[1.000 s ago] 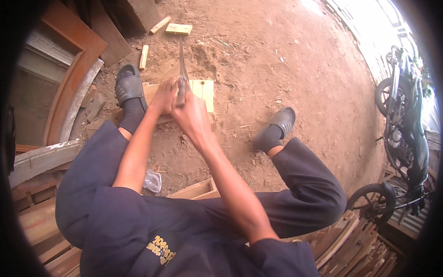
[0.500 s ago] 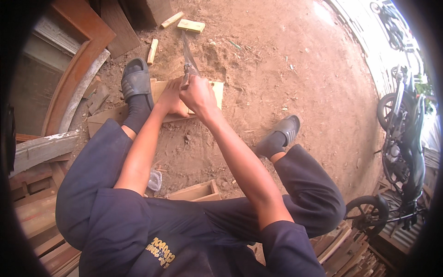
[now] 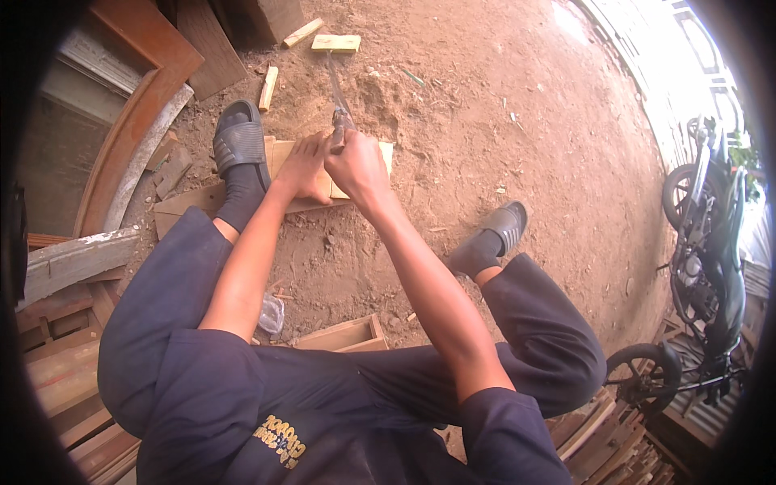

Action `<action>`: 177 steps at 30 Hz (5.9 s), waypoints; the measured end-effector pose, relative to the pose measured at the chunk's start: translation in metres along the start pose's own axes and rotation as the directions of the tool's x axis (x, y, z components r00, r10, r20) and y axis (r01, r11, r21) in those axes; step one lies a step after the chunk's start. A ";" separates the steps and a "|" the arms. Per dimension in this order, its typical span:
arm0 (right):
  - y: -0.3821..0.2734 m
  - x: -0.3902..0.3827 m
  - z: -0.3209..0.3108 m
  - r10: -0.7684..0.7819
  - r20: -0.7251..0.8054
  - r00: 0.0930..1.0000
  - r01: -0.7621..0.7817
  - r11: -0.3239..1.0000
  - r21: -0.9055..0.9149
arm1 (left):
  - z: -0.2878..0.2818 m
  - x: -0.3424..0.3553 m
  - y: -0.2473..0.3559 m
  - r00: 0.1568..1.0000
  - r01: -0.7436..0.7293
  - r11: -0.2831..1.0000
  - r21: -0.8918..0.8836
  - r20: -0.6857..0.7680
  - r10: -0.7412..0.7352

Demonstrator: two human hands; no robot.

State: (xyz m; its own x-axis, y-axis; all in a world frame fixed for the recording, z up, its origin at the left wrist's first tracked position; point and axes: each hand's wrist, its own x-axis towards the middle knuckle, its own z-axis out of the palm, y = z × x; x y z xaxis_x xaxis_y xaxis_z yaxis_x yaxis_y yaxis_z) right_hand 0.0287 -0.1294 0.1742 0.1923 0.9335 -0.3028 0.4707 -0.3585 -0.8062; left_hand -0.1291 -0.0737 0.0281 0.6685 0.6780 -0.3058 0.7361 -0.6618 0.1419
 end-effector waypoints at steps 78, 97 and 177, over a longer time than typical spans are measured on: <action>-0.045 -0.204 -0.155 -0.015 -0.012 1.000 0.015 0.999 -0.035 | 0.028 -0.058 0.047 0.760 0.649 0.727 -0.224 0.145 -0.633; -0.014 -0.092 -0.156 -0.002 0.116 0.993 0.023 0.984 -0.178 | 0.010 -0.055 0.008 0.575 0.798 0.589 -0.129 0.455 -0.680; 0.090 -0.029 0.105 0.201 -0.032 0.979 -0.056 0.420 0.906 | -0.003 -0.054 0.008 0.566 0.802 0.561 -0.205 0.562 -0.603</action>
State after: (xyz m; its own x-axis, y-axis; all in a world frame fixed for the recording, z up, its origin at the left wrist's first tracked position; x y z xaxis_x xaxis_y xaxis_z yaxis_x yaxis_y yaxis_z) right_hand -0.0250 -0.1876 0.0573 0.3105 0.8416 -0.4419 -0.5934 -0.1915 -0.7818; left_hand -0.1590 -0.1143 0.0483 -0.1255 0.6030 -0.7878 0.9709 0.2381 0.0276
